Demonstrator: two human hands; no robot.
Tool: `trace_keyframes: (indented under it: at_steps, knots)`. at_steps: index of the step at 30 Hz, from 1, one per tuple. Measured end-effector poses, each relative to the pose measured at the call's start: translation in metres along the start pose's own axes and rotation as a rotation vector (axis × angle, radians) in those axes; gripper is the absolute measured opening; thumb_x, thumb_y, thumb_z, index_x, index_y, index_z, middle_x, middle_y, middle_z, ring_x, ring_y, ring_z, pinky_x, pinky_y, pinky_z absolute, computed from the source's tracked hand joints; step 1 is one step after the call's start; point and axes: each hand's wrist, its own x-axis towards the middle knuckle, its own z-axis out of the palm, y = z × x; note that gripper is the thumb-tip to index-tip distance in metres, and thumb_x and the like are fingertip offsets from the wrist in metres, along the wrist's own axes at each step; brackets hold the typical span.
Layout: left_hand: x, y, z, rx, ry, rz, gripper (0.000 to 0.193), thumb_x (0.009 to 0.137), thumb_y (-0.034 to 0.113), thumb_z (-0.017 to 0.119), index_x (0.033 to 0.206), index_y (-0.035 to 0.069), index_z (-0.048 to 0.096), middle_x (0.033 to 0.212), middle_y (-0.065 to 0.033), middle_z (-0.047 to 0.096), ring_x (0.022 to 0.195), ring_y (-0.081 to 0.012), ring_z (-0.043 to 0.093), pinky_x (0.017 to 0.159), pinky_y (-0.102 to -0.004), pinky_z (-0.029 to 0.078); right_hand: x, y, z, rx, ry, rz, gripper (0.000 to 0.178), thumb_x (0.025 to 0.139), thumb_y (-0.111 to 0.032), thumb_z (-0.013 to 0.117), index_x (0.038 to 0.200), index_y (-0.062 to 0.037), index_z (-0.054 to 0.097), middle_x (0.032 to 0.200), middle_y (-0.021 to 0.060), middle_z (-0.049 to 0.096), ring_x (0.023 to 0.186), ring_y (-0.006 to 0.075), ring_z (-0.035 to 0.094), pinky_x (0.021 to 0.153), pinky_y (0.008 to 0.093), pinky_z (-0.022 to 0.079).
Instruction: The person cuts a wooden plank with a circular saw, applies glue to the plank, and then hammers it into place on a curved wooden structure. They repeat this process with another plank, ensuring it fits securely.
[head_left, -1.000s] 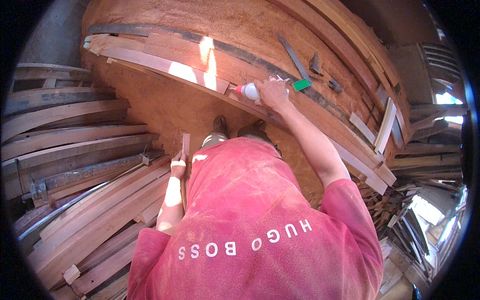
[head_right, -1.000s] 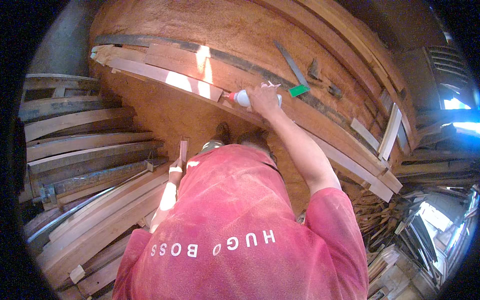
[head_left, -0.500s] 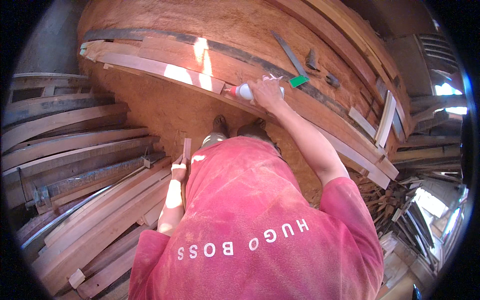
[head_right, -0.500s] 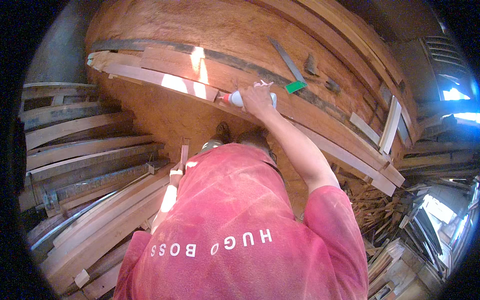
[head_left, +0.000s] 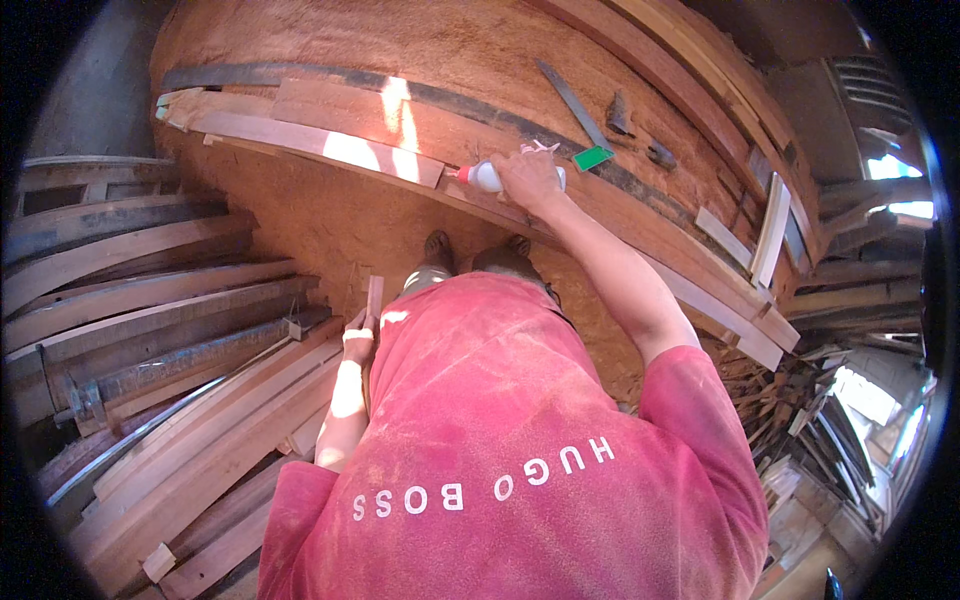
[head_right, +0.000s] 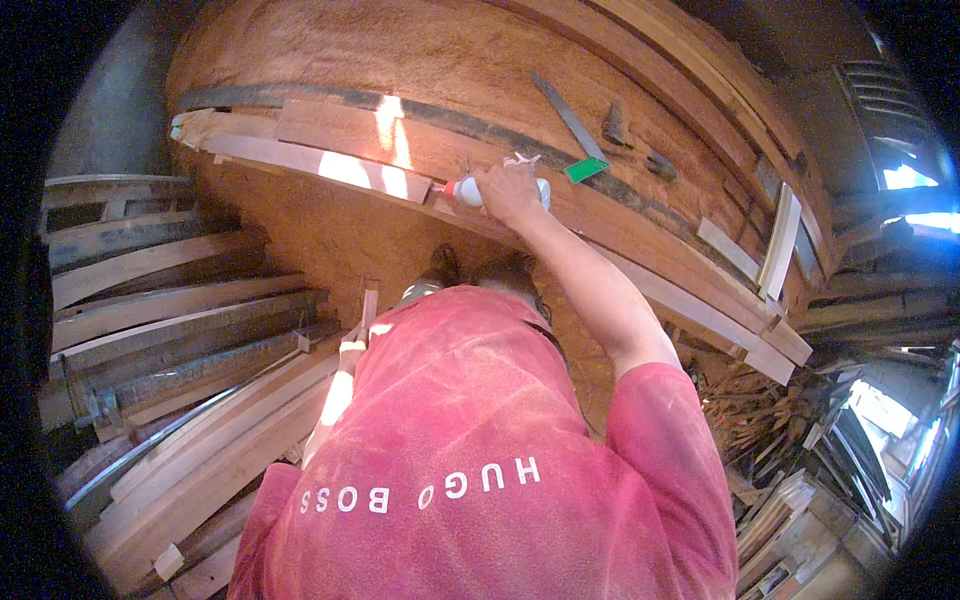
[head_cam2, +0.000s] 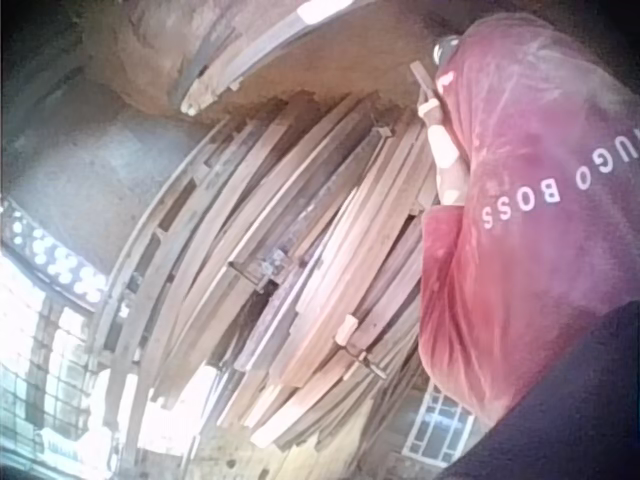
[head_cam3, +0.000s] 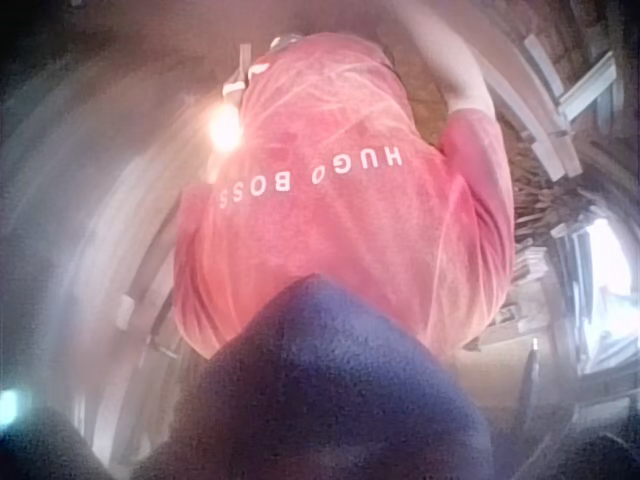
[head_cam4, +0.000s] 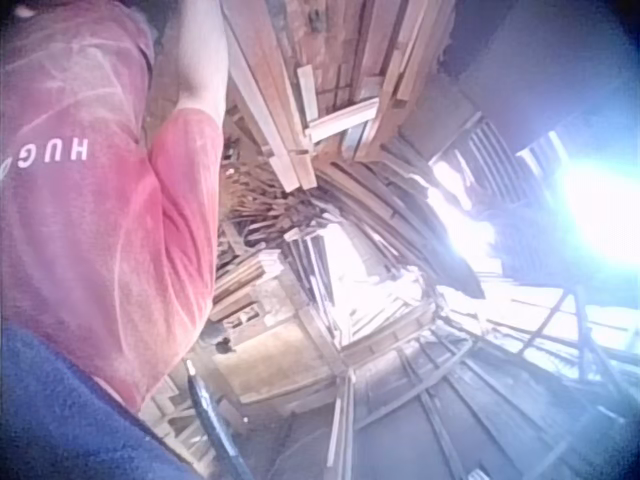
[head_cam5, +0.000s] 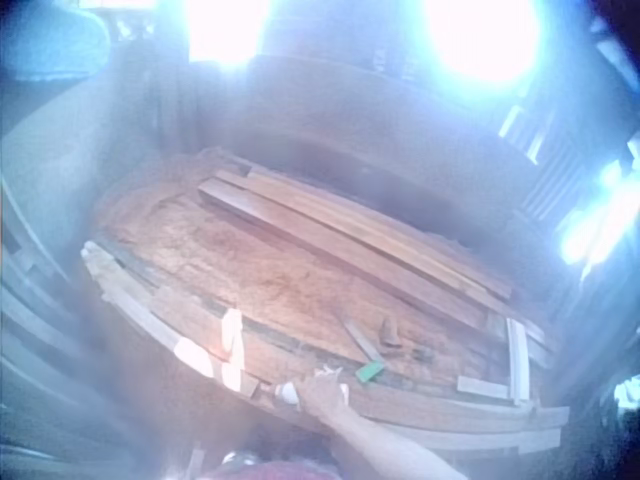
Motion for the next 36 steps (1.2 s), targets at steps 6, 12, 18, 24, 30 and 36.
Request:
trace_keyframes:
  at_steps: [6, 12, 18, 24, 30, 36]
  knots:
    - [-0.009, 0.035, 0.001, -0.028, -0.068, -0.092, 0.032, 0.098, 0.025, 0.057, 0.113, 0.001, 0.071, 0.074, 0.0005, 0.060, 0.060, -0.0112, 0.050, 0.054, -0.0296, 0.040, -0.010, -0.005, 0.006, -0.016, 0.035, -0.015, 0.030, 0.079, -0.034, 0.079, 0.103, -0.0162, 0.072, 0.091, 0.0115, 0.075, 0.092, 0.0306, 0.074, 0.073, 0.0459, 0.057]
    - [0.011, -0.027, -0.006, -0.046, -0.060, 0.007, 0.036, 0.100, 0.024, 0.059, 0.125, 0.001, 0.069, 0.095, -0.0064, 0.071, 0.084, -0.0166, 0.063, 0.075, -0.0314, 0.050, -0.002, -0.002, -0.004, 0.045, -0.019, 0.018, 0.031, 0.079, -0.034, 0.080, 0.102, -0.0139, 0.072, 0.092, 0.0124, 0.076, 0.093, 0.0314, 0.074, 0.074, 0.0461, 0.057]
    - [0.017, -0.019, -0.001, -0.035, -0.100, -0.039, 0.040, 0.102, 0.025, 0.057, 0.133, 0.002, 0.067, 0.113, -0.0108, 0.073, 0.102, -0.0188, 0.064, 0.091, -0.0326, 0.051, -0.010, -0.004, 0.006, 0.043, -0.014, 0.026, 0.035, 0.077, -0.034, 0.081, 0.102, -0.0134, 0.070, 0.094, 0.0129, 0.075, 0.096, 0.0319, 0.073, 0.077, 0.0474, 0.057]
    - [0.018, -0.004, 0.000, -0.080, -0.124, -0.162, 0.037, 0.102, 0.025, 0.057, 0.130, 0.003, 0.068, 0.100, -0.0038, 0.070, 0.085, -0.0133, 0.059, 0.075, -0.0289, 0.049, -0.013, 0.000, 0.003, 0.051, -0.007, -0.005, 0.042, 0.074, -0.034, 0.084, 0.107, -0.0130, 0.068, 0.097, 0.0123, 0.075, 0.098, 0.0315, 0.072, 0.077, 0.0488, 0.056]
    - [0.014, 0.008, 0.002, -0.027, -0.088, -0.058, 0.035, 0.101, 0.026, 0.057, 0.126, 0.005, 0.070, 0.086, -0.0001, 0.066, 0.069, -0.0103, 0.052, 0.060, -0.0271, 0.042, -0.009, 0.008, 0.013, 0.058, -0.039, 0.060, 0.044, 0.077, -0.042, 0.083, 0.106, -0.0132, 0.067, 0.093, 0.0121, 0.075, 0.094, 0.0313, 0.073, 0.075, 0.0486, 0.056]
    - [0.012, 0.009, -0.007, 0.069, -0.115, -0.012, 0.033, 0.101, 0.027, 0.056, 0.123, 0.006, 0.071, 0.083, -0.0002, 0.065, 0.068, -0.0107, 0.052, 0.059, -0.0284, 0.042, -0.014, 0.000, 0.015, 0.056, -0.006, 0.003, 0.051, 0.073, -0.049, 0.085, 0.105, -0.0128, 0.067, 0.092, 0.0121, 0.075, 0.092, 0.0319, 0.074, 0.074, 0.0477, 0.057]
